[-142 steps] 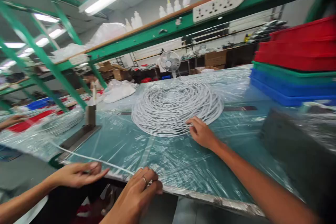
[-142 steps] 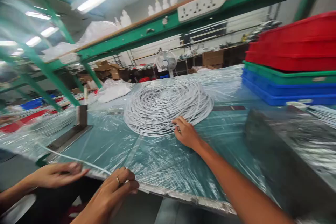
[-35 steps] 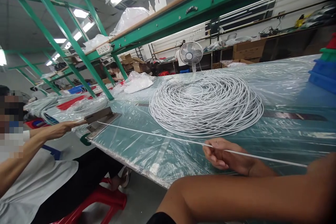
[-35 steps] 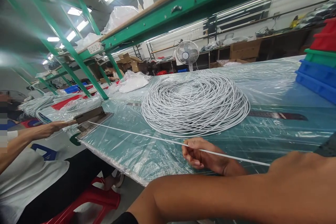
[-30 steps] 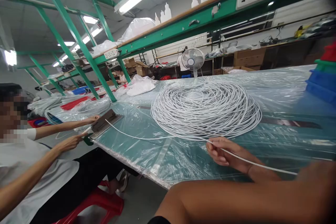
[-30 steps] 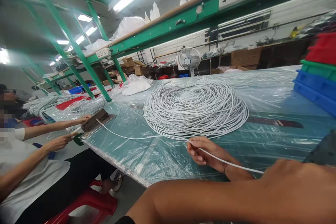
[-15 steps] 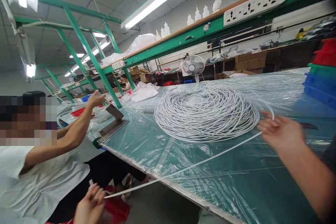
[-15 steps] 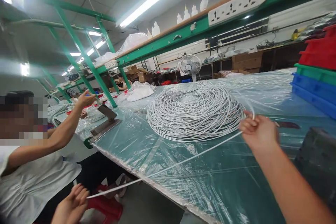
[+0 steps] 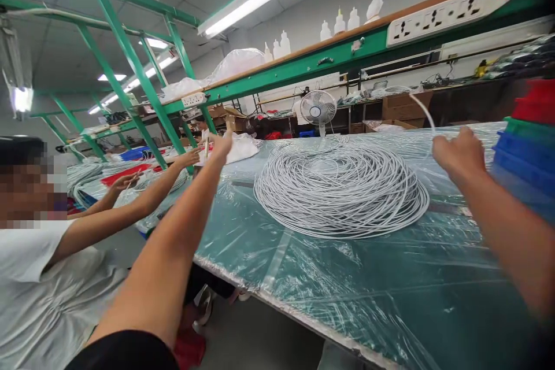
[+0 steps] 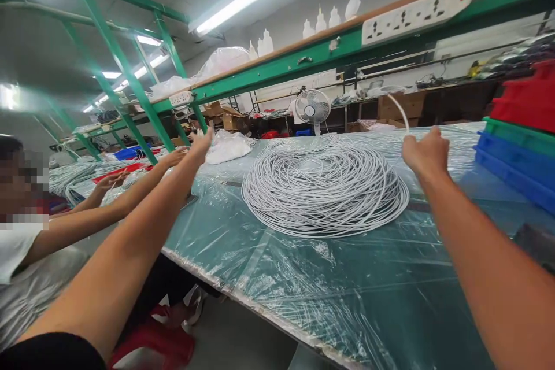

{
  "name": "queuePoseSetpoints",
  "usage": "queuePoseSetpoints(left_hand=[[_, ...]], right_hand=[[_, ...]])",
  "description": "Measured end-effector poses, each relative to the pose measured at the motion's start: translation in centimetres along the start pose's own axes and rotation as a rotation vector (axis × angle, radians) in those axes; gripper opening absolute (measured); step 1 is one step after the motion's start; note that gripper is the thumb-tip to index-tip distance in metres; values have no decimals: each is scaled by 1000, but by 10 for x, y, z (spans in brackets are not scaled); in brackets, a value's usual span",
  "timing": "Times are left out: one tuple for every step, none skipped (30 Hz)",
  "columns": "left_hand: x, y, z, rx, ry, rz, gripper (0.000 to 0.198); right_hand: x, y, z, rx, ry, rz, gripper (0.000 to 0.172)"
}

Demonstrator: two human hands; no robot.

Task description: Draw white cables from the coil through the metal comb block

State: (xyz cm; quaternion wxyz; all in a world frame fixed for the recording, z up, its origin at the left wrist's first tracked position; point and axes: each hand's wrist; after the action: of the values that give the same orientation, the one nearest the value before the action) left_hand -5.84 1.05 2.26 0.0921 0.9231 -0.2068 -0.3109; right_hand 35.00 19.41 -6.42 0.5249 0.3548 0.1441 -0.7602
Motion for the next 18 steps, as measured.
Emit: queuePoseSetpoints(left_hand=[[2, -18, -9, -47, -56, 12, 45], [14, -32, -14, -89, -137, 50, 53], [36, -41, -14, -134, -244, 117, 57], [67, -44, -10, -177, -362, 216, 58], [103, -42, -3, -350, -625, 405, 55], [143, -36, 7, -490, -890, 533, 55], [183, -25, 19, -585, -1097, 616, 56], [220, -10, 32, -640, -1185, 647, 58], [251, 7, 43, -658, -1165, 651, 60], [274, 26, 54, -671, -1096, 608, 59], [288, 46, 62, -677, -1010, 536, 54], [295, 66, 68, -692, -928, 449, 49], [293, 84, 71, -721, -867, 357, 44], [286, 100, 71, -759, -833, 272, 39], [275, 113, 69, -804, -817, 200, 36], [262, 123, 65, -846, -814, 142, 34], [249, 129, 60, -882, -820, 92, 35], [235, 132, 55, -911, -834, 56, 37]], right_hand=[[-1, -5, 3, 37, -22, -1, 43], [4, -8, 6, 59, -37, 3, 49], [15, -11, 8, 59, -30, 19, 52], [31, -13, 8, 46, 16, 54, 52], [50, -14, 7, 13, 97, 110, 51], [73, -16, 3, -24, 191, 171, 48], [96, -18, -3, -38, 285, 229, 42], [119, -21, -11, -41, 378, 292, 37], [139, -24, -20, -48, 450, 345, 34], [157, -27, -28, -58, 493, 391, 31], [171, -29, -35, -72, 524, 446, 30], [182, -32, -40, -91, 537, 497, 29], [189, -34, -44, -110, 538, 541, 29], [193, -35, -47, -126, 531, 575, 29], [195, -36, -48, -139, 516, 591, 28], [195, -37, -49, -149, 497, 597, 28], [195, -37, -49, -156, 478, 600, 28], [194, -37, -49, -162, 461, 607, 28]])
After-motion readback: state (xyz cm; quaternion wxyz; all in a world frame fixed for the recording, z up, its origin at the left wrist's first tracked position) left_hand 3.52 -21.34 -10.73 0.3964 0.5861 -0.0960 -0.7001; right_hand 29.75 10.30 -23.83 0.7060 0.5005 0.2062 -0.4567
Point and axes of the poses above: each hand's wrist, its own x-axis away from the middle knuckle, its own y-axis out of the back of the hand, z = x × y, and after that the axes turned 9 degrees about -x, right-handed
